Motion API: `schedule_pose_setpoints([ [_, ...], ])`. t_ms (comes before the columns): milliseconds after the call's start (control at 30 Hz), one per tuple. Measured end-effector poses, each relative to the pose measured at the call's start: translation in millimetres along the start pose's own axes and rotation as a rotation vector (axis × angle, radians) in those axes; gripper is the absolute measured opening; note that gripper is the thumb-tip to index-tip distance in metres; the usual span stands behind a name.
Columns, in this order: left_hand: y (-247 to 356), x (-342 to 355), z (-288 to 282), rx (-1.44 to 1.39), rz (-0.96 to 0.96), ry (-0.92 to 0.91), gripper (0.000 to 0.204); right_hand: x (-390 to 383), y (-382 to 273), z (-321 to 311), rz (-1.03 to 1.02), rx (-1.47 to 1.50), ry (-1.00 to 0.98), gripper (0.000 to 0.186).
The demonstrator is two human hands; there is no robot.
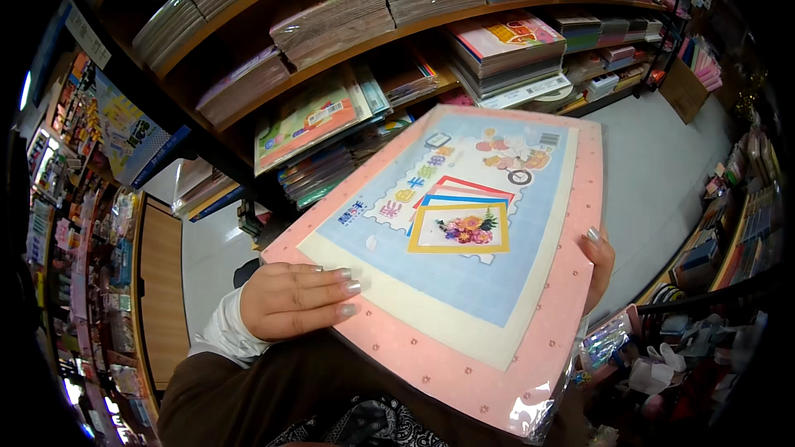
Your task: The person sits on a small blue stool in a stationery store aisle and repeatedly picks up various notebooks and paper pads from a low shelf. They examine the covers and spines of the items, then place them back on the shelf, often in a different position or orientation.
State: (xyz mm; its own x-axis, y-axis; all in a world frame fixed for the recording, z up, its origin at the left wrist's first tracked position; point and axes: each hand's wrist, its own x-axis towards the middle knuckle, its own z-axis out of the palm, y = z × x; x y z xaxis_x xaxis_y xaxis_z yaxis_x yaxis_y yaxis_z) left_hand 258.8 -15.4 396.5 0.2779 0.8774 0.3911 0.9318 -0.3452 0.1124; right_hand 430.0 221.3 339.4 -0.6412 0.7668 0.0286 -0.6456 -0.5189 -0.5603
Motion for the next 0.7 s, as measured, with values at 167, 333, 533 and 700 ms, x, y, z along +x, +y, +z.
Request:
schedule_pose_setpoints([
  [167, 5.8, -10.0, -8.7, 0.020, 0.015, 0.006, 0.026, 14.4, 16.7, -17.1, 0.038, 0.068, -0.212, 0.062],
  [333, 4.7, -31.0, -15.9, 0.061, -0.139, 0.013, 0.022, 62.0, 71.3, -16.7, 0.270, 0.109, -0.437, 0.059],
  [533, 5.5, -70.1, -2.3, 0.182, -0.382, 0.076, 0.026, 101.5, 153.9, 13.5, 0.248, 0.029, -0.477, 0.044],
  [700, -16.7, -87.3, 16.6, 0.286, -0.474, 0.150, 0.029, 154.7, 221.8, 6.7, 0.415, 0.011, -0.528, 0.035],
])
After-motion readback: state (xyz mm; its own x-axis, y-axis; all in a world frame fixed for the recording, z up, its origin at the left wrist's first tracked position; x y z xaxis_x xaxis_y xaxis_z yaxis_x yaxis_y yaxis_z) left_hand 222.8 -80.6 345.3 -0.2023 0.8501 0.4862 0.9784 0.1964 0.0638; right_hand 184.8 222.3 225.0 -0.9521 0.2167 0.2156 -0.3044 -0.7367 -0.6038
